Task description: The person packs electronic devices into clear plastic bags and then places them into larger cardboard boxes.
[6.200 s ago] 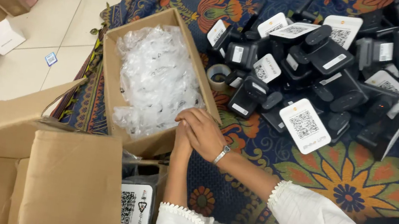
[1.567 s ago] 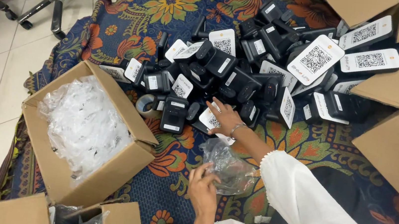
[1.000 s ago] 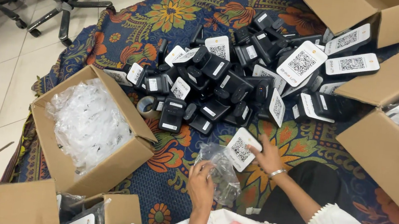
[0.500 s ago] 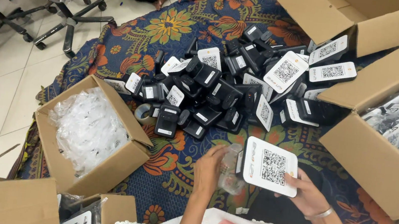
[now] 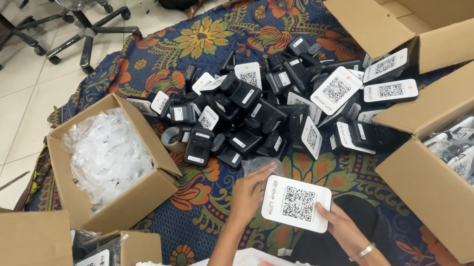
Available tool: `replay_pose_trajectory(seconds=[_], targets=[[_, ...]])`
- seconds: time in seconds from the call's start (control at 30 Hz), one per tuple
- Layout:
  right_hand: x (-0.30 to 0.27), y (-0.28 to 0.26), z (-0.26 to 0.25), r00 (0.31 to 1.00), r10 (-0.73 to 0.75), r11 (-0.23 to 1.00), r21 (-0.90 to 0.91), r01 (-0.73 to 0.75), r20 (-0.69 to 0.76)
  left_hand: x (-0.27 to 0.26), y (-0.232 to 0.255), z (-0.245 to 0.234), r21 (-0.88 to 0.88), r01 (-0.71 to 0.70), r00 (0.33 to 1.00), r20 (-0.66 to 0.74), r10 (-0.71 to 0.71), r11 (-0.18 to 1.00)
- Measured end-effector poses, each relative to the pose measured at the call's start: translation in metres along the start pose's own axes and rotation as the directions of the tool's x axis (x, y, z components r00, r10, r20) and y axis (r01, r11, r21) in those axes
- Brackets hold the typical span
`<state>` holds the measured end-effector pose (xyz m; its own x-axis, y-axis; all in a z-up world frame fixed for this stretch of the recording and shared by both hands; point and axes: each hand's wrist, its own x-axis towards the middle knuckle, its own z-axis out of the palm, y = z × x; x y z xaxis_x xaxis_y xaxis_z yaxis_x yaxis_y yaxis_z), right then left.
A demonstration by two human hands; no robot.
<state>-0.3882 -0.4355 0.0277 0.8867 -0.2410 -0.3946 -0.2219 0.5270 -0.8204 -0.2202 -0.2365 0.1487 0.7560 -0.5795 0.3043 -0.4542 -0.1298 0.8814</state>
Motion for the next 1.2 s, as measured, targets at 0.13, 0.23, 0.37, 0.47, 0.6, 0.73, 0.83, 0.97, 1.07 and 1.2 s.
replay_pose_trajectory(seconds=[0.13,0.23,0.37,0.47,0.6,0.73,0.83,0.97,1.07,1.2], targets=[[0.004,0.008,0.013,0.99,0.052,0.999,0.015,-0.051,-0.135,-0.007,0.008,0.01,0.345,-0.171,0.985,0.064,0.158,0.923],[0.004,0.017,0.026,0.975,0.036,0.999,0.041,-0.028,-0.218,-0.018,0.002,0.03,0.559,-0.154,0.981,0.186,0.058,0.815],[0.02,0.036,0.029,0.966,-0.06,0.996,0.053,0.075,-0.25,-0.037,-0.022,0.065,0.682,-0.292,0.935,0.352,0.049,0.671],[0.021,0.033,0.035,0.991,-0.121,0.991,-0.063,0.118,-0.055,-0.045,-0.013,0.078,0.653,-0.349,0.898,0.438,0.041,0.672],[0.052,0.063,0.015,0.992,-0.099,0.995,-0.021,0.098,-0.082,-0.046,-0.013,0.087,0.674,-0.36,0.901,0.431,0.052,0.645],[0.105,0.119,-0.028,0.993,-0.104,0.977,-0.193,0.092,-0.05,-0.048,-0.007,0.087,0.642,-0.378,0.888,0.455,0.065,0.667],[0.131,0.137,-0.042,0.936,-0.344,0.708,-0.634,0.312,0.076,-0.05,-0.006,0.093,0.625,-0.363,0.891,0.449,0.062,0.691],[0.169,0.164,-0.05,0.919,-0.306,0.507,-0.774,0.378,0.248,-0.043,0.025,0.089,0.624,-0.25,0.922,0.388,-0.016,0.74],[0.195,0.161,-0.047,0.966,-0.181,0.578,-0.775,0.257,0.185,-0.042,0.005,0.087,0.608,-0.012,0.934,0.29,-0.208,0.794],[0.178,0.084,0.018,0.936,-0.059,0.085,-0.932,0.352,0.348,-0.034,-0.009,0.074,0.575,-0.107,0.979,-0.083,0.188,0.811]])
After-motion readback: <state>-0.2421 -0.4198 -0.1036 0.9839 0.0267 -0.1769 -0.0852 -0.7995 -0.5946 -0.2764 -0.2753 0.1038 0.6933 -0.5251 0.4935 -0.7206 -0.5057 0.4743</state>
